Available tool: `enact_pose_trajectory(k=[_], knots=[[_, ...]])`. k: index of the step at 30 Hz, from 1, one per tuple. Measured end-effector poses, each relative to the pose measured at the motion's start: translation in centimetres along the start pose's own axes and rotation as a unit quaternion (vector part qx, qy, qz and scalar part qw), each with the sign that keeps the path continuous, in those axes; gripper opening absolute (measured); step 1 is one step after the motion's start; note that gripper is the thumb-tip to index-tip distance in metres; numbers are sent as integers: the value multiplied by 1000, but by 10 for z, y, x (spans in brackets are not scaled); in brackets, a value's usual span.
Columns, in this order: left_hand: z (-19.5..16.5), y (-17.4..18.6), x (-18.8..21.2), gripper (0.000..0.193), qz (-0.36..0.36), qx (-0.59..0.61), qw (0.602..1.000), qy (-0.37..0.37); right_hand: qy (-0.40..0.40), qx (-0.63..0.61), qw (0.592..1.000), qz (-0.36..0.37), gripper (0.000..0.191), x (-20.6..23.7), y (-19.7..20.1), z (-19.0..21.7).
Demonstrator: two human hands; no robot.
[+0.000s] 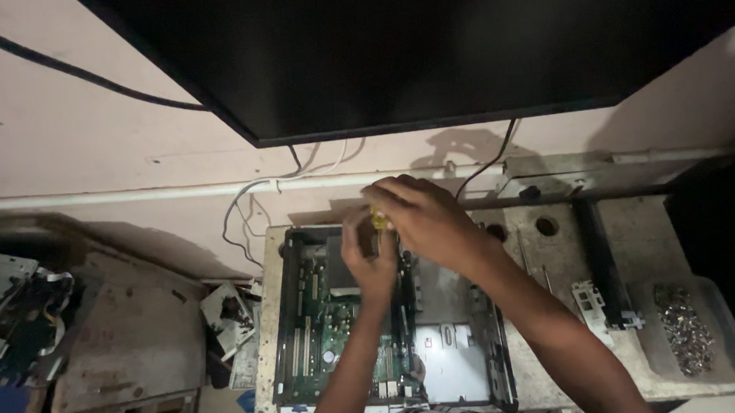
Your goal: The person cleans a CPU heatsink with a toothbrush, then places it onto the motherboard inside a computer case. They secure the heatsink using a screwdriver and later handle a power supply unit.
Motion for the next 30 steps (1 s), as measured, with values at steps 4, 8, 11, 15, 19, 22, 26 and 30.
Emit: enact_pose_trajectory(k=[4, 8, 11, 15, 19, 22, 26, 30], knots=[[13, 1, 8, 24, -15, -22, 1000, 3, -16, 37, 999, 10, 39, -1, 9, 8], [44, 13, 7, 13, 36, 73, 993, 83, -107, 109, 982, 109, 36, -13, 4, 14], [65, 16, 10, 11, 37, 173, 962, 209, -77, 142, 985, 53, 42, -20, 0, 15], [70, 12, 8, 12, 48, 167, 972, 157, -18, 21, 999, -25, 41, -14, -1, 4], [54, 6, 1, 19, 41, 141, 976, 161, 108, 159, 980, -50, 29, -6, -2, -2], [33, 3, 0, 19, 32, 136, 987, 73, 17, 18, 1000, -2, 50, -5, -5, -3], [19, 1, 3, 21, -7, -3, 998, -67, 23, 23, 999, 3, 52, -5, -3, -1], [34, 3, 3, 17, 25, -8, 1000, 17, -22, 89, 996, 9, 49, -8, 0, -3]])
Point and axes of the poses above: each hand's wrist, its own x-axis away from the middle knuckle, its own y-axis out of the back of the hand, z = x × y, the point moved 1 cm from there along -x, towards the middle knuckle, and after that the axes turned 7 degrees about x, right-handed, at the moved point
